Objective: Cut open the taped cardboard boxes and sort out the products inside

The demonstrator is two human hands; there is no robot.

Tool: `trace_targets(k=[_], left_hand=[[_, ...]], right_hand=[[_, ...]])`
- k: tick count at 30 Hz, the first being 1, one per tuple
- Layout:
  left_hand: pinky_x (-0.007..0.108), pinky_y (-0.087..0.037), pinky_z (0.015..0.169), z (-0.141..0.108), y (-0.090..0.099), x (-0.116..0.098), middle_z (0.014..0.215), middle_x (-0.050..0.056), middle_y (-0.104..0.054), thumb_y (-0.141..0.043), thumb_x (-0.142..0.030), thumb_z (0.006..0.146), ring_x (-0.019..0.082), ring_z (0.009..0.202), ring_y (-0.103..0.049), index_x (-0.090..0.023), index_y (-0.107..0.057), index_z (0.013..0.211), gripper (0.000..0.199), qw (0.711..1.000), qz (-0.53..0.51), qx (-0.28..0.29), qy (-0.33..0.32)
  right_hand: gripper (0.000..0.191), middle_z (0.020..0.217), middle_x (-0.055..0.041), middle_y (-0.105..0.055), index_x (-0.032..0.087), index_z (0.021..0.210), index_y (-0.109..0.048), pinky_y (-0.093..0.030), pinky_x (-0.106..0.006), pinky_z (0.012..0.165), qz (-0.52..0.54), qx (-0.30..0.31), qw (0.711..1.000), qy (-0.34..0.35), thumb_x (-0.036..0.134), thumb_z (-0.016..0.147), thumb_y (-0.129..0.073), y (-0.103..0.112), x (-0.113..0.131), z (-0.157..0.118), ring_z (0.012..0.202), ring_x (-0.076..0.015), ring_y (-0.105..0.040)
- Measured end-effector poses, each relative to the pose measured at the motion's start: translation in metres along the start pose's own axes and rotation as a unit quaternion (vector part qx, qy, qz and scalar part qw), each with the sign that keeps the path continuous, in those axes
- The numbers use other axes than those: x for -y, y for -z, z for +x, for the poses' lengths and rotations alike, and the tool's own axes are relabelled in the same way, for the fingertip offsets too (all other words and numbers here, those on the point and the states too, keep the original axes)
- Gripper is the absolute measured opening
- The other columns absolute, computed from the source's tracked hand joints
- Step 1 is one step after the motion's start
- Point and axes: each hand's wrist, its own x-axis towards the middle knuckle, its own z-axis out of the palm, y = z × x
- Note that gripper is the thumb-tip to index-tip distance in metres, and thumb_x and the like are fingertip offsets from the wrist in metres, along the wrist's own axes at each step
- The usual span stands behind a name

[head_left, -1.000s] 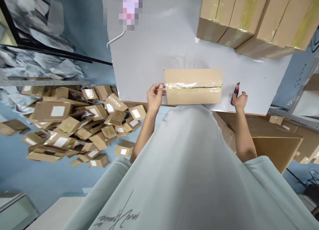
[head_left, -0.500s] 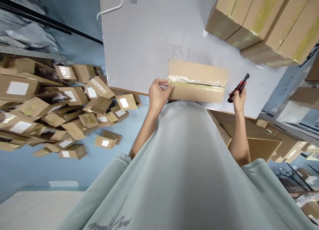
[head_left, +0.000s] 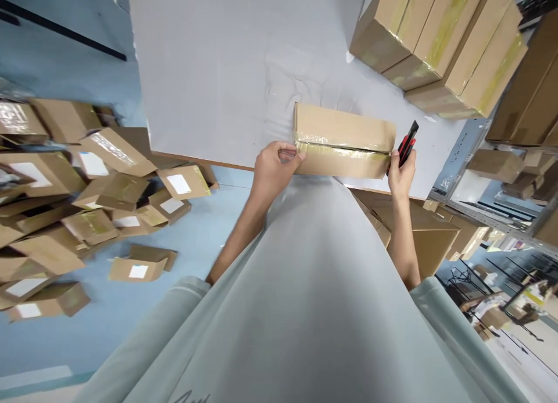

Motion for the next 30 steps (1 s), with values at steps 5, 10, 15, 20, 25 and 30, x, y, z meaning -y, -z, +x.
trace_targets(k=[5, 10, 15, 20, 25, 30], left_hand=[[0.036, -0.065, 0.094, 0.014, 0.008, -0.005, 0.106, 0.003, -0.083, -0.084, -0.029, 0.089, 0.024, 0.102, -0.079, -0.023, -0.075, 0.103, 0.017, 0.999, -0.015, 0.049, 0.017], [0.035, -0.068, 0.089, 0.021, 0.011, -0.011, 0.108, 0.005, -0.083, -0.08, -0.019, 0.087, 0.024, 0.1, -0.08, -0.022, -0.074, 0.11, 0.024, 0.993, -0.073, 0.078, 0.045], [0.036, -0.067, 0.093, 0.023, 0.012, -0.009, 0.103, 0.005, -0.084, -0.082, -0.019, 0.088, 0.023, 0.094, -0.08, -0.019, -0.079, 0.102, 0.015, 0.989, -0.081, 0.112, 0.056], [0.035, -0.067, 0.086, 0.029, 0.009, 0.002, 0.089, 0.003, -0.082, -0.085, -0.019, 0.086, 0.022, 0.08, -0.079, -0.019, -0.08, 0.097, 0.012, 0.983, -0.1, 0.133, 0.073], [0.033, -0.068, 0.079, 0.031, 0.006, 0.009, 0.087, 0.003, -0.084, -0.088, -0.026, 0.085, 0.021, 0.075, -0.079, -0.02, -0.081, 0.096, 0.014, 0.98, -0.126, 0.136, 0.066], [0.033, -0.069, 0.079, 0.029, 0.006, 0.01, 0.088, 0.004, -0.085, -0.088, -0.028, 0.085, 0.022, 0.078, -0.081, -0.02, -0.082, 0.096, 0.016, 0.978, -0.148, 0.136, 0.062]], right_hand=[[0.051, 0.103, -0.0113, -0.073, 0.023, 0.128, -0.057, -0.058, -0.045, 0.085, -0.048, 0.013, 0.999, -0.013, 0.069, 0.115, -0.037, 0.004, 0.021, -0.014, 0.092, -0.0306, -0.072], [0.047, 0.112, -0.0176, -0.074, 0.021, 0.128, -0.059, -0.055, -0.042, 0.083, -0.153, 0.006, 0.988, 0.017, 0.058, 0.118, -0.031, 0.027, 0.04, -0.022, 0.095, -0.0314, -0.072], [0.05, 0.106, -0.0168, -0.079, 0.02, 0.143, -0.06, -0.049, -0.039, 0.077, -0.247, 0.082, 0.962, 0.078, 0.053, 0.12, -0.03, 0.052, 0.095, -0.028, 0.089, -0.0341, -0.074], [0.051, 0.116, -0.0143, -0.084, 0.023, 0.149, -0.064, -0.041, -0.033, 0.074, -0.32, 0.265, 0.88, 0.228, 0.052, 0.123, -0.031, 0.049, 0.18, -0.029, 0.095, -0.0306, -0.077], [0.051, 0.118, -0.0162, -0.085, 0.023, 0.153, -0.066, -0.036, -0.035, 0.077, -0.422, 0.361, 0.78, 0.288, 0.047, 0.125, -0.03, 0.034, 0.234, -0.022, 0.094, -0.0302, -0.077], [0.046, 0.114, -0.0177, -0.085, 0.021, 0.151, -0.067, -0.036, -0.036, 0.08, -0.454, 0.377, 0.743, 0.316, 0.041, 0.125, -0.034, 0.026, 0.249, -0.014, 0.094, -0.0303, -0.077]])
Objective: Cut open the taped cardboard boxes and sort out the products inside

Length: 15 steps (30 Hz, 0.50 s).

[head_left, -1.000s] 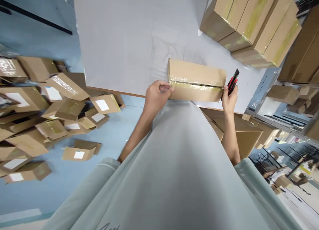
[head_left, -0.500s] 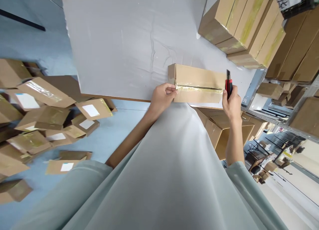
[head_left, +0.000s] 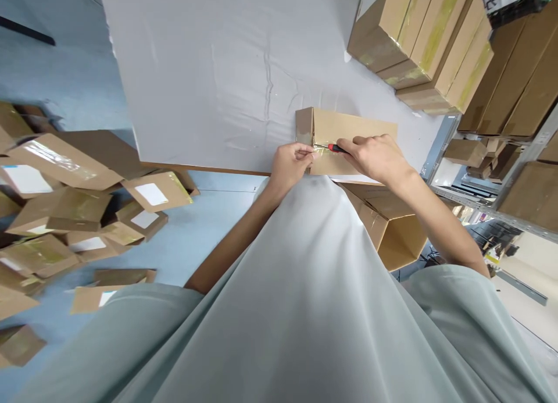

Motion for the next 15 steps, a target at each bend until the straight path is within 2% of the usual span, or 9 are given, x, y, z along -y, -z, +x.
trace_targets(k=[9, 15], left_hand=[[0.032, -0.069, 0.08, -0.001, -0.004, 0.002, 0.09, 0.004, -0.085, -0.087, -0.026, 0.087, 0.021, 0.078, -0.082, -0.019, -0.082, 0.097, 0.013, 1.0, -0.022, -0.005, -0.008], [0.033, -0.072, 0.082, -0.002, -0.004, 0.002, 0.088, 0.004, -0.085, -0.09, -0.03, 0.086, 0.021, 0.079, -0.082, -0.019, -0.082, 0.096, 0.017, 1.0, -0.02, -0.013, -0.004]], right_hand=[[0.043, 0.111, -0.0202, -0.085, 0.018, 0.146, -0.07, -0.037, -0.039, 0.082, -0.036, 0.011, 0.999, 0.014, 0.033, 0.123, -0.036, 0.004, -0.001, 0.008, 0.094, -0.0318, -0.076], [0.043, 0.109, -0.0219, -0.085, 0.016, 0.145, -0.07, -0.038, -0.04, 0.084, -0.046, 0.026, 0.998, 0.029, 0.031, 0.122, -0.038, 0.017, 0.012, 0.013, 0.098, -0.0338, -0.076]])
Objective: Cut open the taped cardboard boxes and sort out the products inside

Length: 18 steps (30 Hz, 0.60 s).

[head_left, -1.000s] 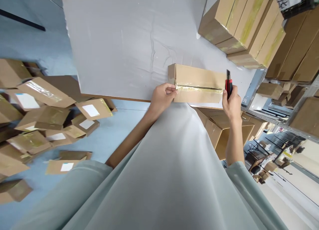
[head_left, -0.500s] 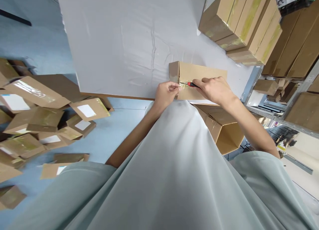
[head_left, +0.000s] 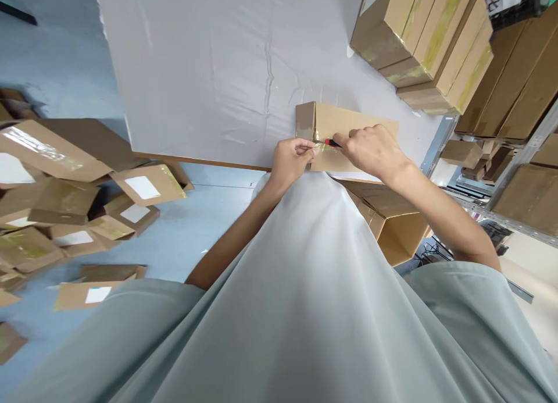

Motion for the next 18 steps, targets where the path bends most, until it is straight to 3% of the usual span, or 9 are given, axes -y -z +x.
trace_targets(k=[5, 12, 18], left_hand=[[0.034, -0.073, 0.083, -0.002, -0.002, 0.001, 0.086, 0.004, -0.083, -0.089, -0.03, 0.086, 0.022, 0.085, -0.082, -0.018, -0.081, 0.094, 0.016, 1.0, -0.005, -0.003, -0.008], [0.035, -0.075, 0.082, -0.004, -0.004, 0.004, 0.089, 0.004, -0.083, -0.095, -0.043, 0.084, 0.023, 0.086, -0.084, -0.019, -0.079, 0.089, 0.029, 1.0, -0.003, -0.009, -0.02], [0.035, -0.075, 0.082, -0.005, -0.005, 0.005, 0.088, 0.005, -0.083, -0.09, -0.035, 0.085, 0.022, 0.084, -0.083, -0.018, -0.081, 0.091, 0.02, 0.999, 0.003, -0.024, -0.025]], right_hand=[[0.045, 0.108, -0.0216, -0.084, 0.017, 0.145, -0.071, -0.041, -0.044, 0.089, 0.006, 0.01, 1.0, 0.005, 0.036, 0.121, -0.038, 0.007, 0.008, 0.004, 0.105, -0.0376, -0.076], [0.053, 0.099, -0.0194, -0.082, 0.021, 0.149, -0.07, -0.044, -0.047, 0.09, 0.031, -0.03, 0.999, 0.022, 0.053, 0.119, -0.041, 0.003, 0.014, 0.004, 0.103, -0.039, -0.076], [0.052, 0.099, -0.0215, -0.082, 0.019, 0.146, -0.072, -0.043, -0.048, 0.089, 0.024, -0.023, 0.999, 0.004, 0.051, 0.119, -0.041, 0.005, 0.014, -0.001, 0.102, -0.0397, -0.076]])
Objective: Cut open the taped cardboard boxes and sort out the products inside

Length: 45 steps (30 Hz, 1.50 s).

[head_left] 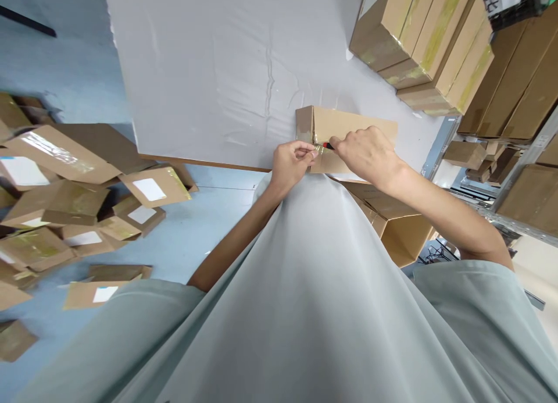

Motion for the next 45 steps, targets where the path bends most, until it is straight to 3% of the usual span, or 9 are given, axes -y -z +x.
trace_targets(k=[15, 24, 34, 39, 45], left_hand=[[0.038, -0.076, 0.086, -0.004, 0.0, -0.006, 0.085, 0.003, -0.082, -0.091, -0.032, 0.086, 0.021, 0.082, -0.082, -0.019, -0.078, 0.089, 0.019, 1.0, -0.016, -0.005, 0.011], [0.035, -0.075, 0.082, -0.004, -0.002, -0.007, 0.084, 0.002, -0.08, -0.085, -0.026, 0.084, 0.019, 0.082, -0.08, -0.019, -0.079, 0.088, 0.011, 1.0, -0.008, -0.02, 0.005], [0.032, -0.074, 0.082, -0.013, 0.0, -0.014, 0.093, 0.004, -0.082, -0.084, -0.031, 0.086, 0.021, 0.091, -0.081, -0.019, -0.078, 0.091, 0.014, 0.999, 0.023, -0.037, -0.024], [0.031, -0.074, 0.084, -0.02, 0.007, -0.014, 0.098, 0.003, -0.081, -0.087, -0.035, 0.086, 0.021, 0.096, -0.082, -0.02, -0.075, 0.092, 0.02, 0.997, 0.038, -0.057, -0.036], [0.033, -0.075, 0.086, -0.026, 0.007, -0.011, 0.097, 0.003, -0.079, -0.091, -0.046, 0.083, 0.021, 0.095, -0.083, -0.022, -0.073, 0.092, 0.031, 0.995, 0.044, -0.072, -0.048]], right_hand=[[0.048, 0.107, -0.0225, -0.082, 0.018, 0.14, -0.076, -0.045, -0.049, 0.091, -0.006, 0.006, 1.0, 0.002, 0.041, 0.119, -0.04, -0.004, 0.006, 0.01, 0.107, -0.0401, -0.076], [0.055, 0.104, -0.0215, -0.082, 0.021, 0.147, -0.074, -0.047, -0.05, 0.091, 0.015, -0.035, 0.999, 0.021, 0.05, 0.117, -0.039, -0.015, 0.003, 0.013, 0.107, -0.041, -0.075], [0.051, 0.103, -0.0247, -0.084, 0.019, 0.139, -0.081, -0.041, -0.049, 0.089, 0.024, -0.019, 0.998, -0.054, 0.042, 0.118, -0.04, -0.056, -0.046, -0.007, 0.105, -0.0411, -0.076], [0.051, 0.101, -0.0234, -0.085, 0.021, 0.139, -0.081, -0.039, -0.046, 0.086, 0.048, -0.042, 0.994, -0.086, 0.049, 0.119, -0.043, -0.084, -0.084, -0.032, 0.098, -0.0372, -0.077], [0.043, 0.104, -0.0246, -0.085, 0.019, 0.144, -0.077, -0.037, -0.042, 0.083, 0.058, -0.02, 0.991, -0.122, 0.037, 0.121, -0.046, -0.099, -0.107, -0.06, 0.096, -0.0345, -0.079]])
